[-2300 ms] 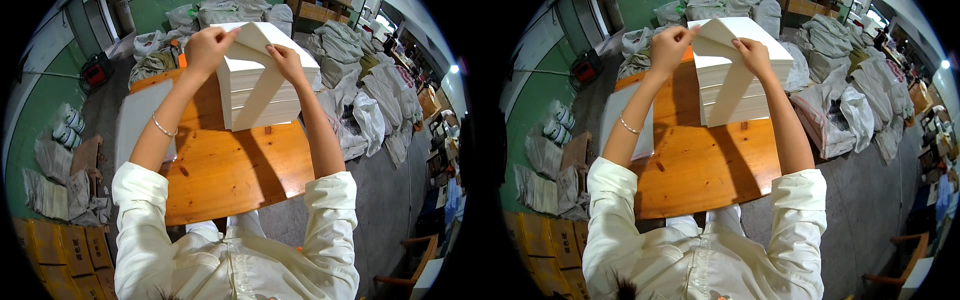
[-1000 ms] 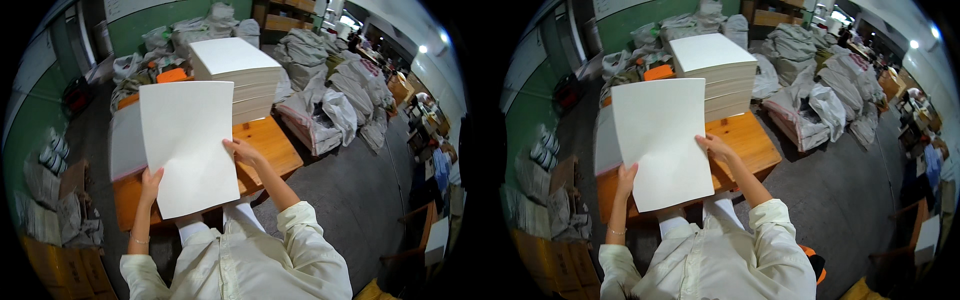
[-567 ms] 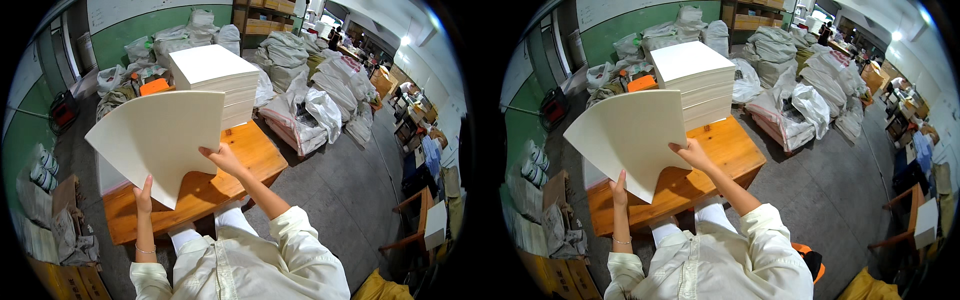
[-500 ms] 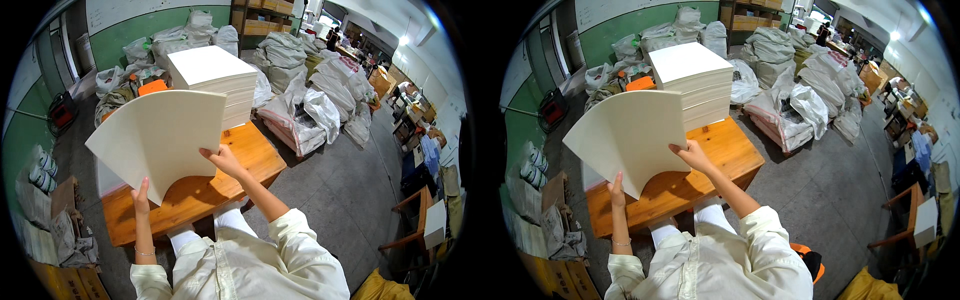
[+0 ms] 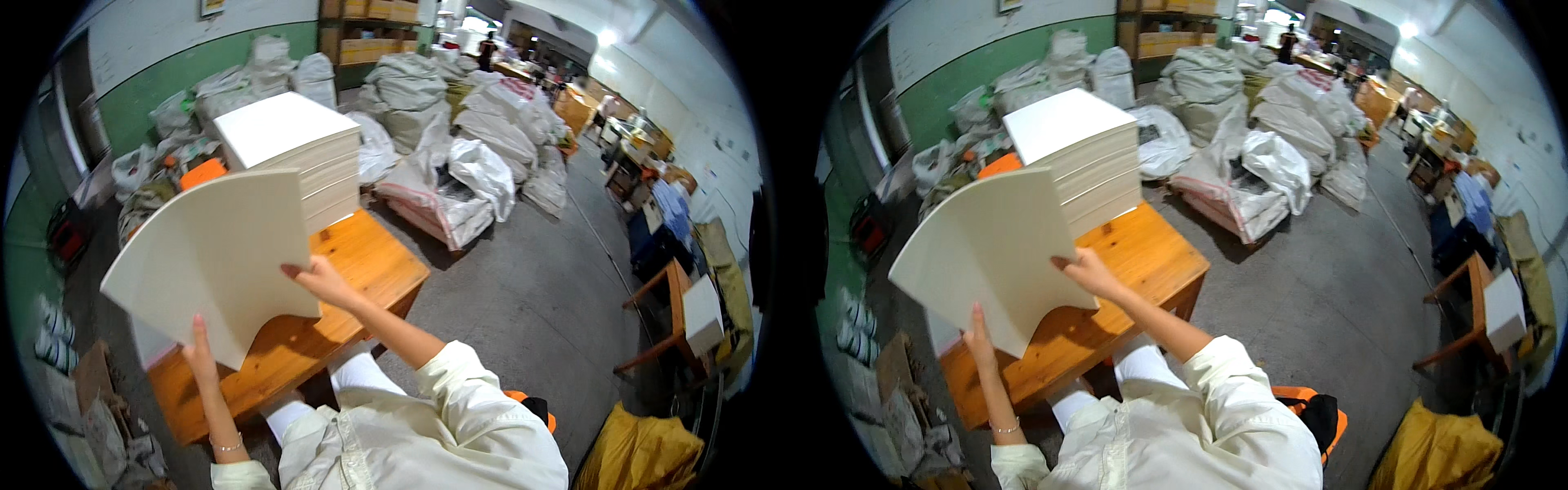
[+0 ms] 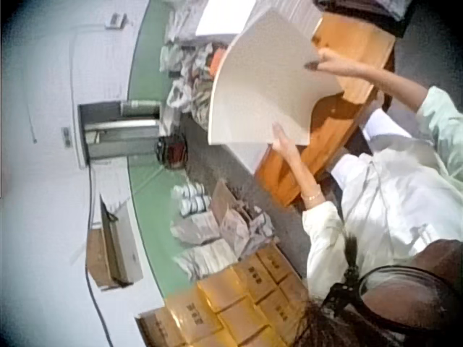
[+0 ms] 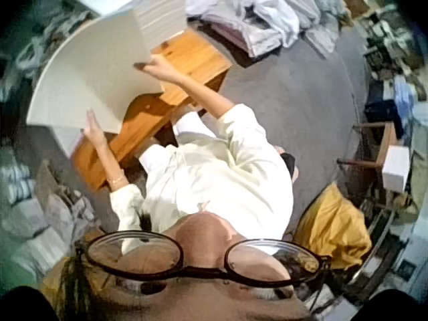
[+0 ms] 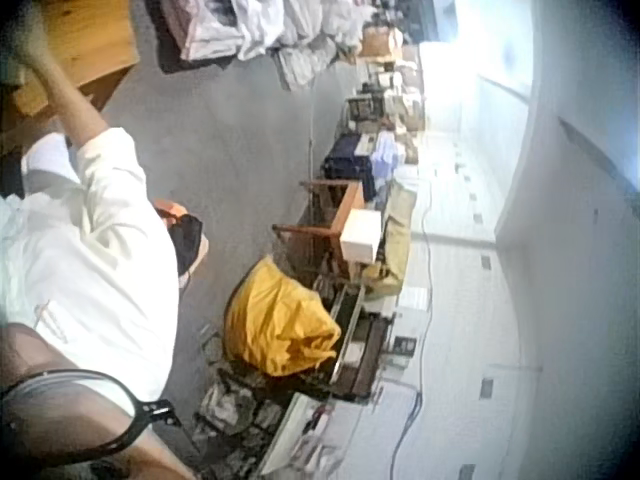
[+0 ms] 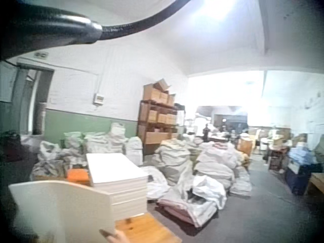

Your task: The person takes a sheet of white paper from a stack on a wooden table and places it into a clear plastic bag. They smooth the paper inside the bag and seal the top. The person repeats this process with a second sheet of paper.

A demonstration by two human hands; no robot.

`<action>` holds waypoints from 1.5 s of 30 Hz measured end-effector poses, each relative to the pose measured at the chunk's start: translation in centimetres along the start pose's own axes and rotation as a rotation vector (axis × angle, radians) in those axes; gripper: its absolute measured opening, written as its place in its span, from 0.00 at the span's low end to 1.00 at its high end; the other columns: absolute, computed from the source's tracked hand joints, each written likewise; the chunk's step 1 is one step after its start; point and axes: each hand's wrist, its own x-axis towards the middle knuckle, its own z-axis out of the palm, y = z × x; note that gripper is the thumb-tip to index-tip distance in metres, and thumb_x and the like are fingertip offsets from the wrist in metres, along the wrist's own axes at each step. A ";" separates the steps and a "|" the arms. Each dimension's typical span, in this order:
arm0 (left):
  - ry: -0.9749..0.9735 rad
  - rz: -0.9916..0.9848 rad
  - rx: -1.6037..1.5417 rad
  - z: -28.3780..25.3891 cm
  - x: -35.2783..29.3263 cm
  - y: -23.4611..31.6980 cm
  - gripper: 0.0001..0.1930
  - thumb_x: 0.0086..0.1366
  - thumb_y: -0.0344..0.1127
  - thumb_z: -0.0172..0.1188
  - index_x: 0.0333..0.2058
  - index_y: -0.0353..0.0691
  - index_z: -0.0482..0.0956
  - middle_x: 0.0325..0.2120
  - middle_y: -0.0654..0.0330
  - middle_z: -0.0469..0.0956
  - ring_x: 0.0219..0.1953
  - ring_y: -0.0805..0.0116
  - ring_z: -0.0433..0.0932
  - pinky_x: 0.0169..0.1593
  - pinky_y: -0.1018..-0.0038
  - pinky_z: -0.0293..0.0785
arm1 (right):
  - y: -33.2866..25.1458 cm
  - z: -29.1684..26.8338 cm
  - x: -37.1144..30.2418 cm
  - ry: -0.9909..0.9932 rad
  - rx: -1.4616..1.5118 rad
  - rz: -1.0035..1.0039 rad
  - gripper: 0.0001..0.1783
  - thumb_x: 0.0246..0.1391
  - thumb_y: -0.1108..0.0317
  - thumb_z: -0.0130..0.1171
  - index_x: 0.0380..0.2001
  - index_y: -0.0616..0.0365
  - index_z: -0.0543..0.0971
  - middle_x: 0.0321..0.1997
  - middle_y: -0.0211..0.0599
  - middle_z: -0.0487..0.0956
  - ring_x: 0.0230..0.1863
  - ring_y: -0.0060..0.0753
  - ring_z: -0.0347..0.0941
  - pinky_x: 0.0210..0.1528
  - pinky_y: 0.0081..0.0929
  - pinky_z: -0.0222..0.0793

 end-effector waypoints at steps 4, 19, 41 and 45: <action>-0.045 0.021 0.004 -0.5 0.4 -0.2 0.27 0.65 0.44 0.54 0.54 0.28 0.64 0.52 0.56 0.67 0.53 0.67 0.66 0.57 0.71 0.59 | -2.0 0.0 -0.9 -0.018 -0.035 -0.045 0.12 0.58 0.65 0.53 0.41 0.61 0.76 0.31 0.30 0.78 0.35 0.19 0.70 0.39 0.22 0.67; -0.083 -0.016 0.053 -1.0 -0.6 -0.3 0.28 0.65 0.42 0.54 0.57 0.28 0.61 0.56 0.55 0.64 0.56 0.66 0.64 0.59 0.71 0.56 | -1.6 0.1 -0.5 -0.010 -0.053 -0.008 0.11 0.52 0.68 0.57 0.38 0.61 0.77 0.32 0.33 0.80 0.35 0.23 0.73 0.40 0.24 0.68; 0.066 -0.030 0.177 -1.6 -0.9 -2.7 0.25 0.65 0.48 0.53 0.44 0.25 0.74 0.42 0.56 0.75 0.41 0.69 0.72 0.48 0.74 0.66 | -0.6 1.1 -1.4 0.023 0.087 0.029 0.13 0.55 0.65 0.58 0.40 0.62 0.76 0.36 0.32 0.79 0.39 0.20 0.71 0.43 0.24 0.68; 0.199 0.096 0.248 1.8 -1.9 -1.3 0.24 0.65 0.48 0.53 0.40 0.25 0.76 0.37 0.57 0.77 0.39 0.70 0.73 0.46 0.74 0.67 | 0.4 1.1 -1.1 0.036 0.094 -0.026 0.19 0.54 0.61 0.59 0.46 0.61 0.75 0.37 0.35 0.79 0.40 0.24 0.72 0.44 0.26 0.67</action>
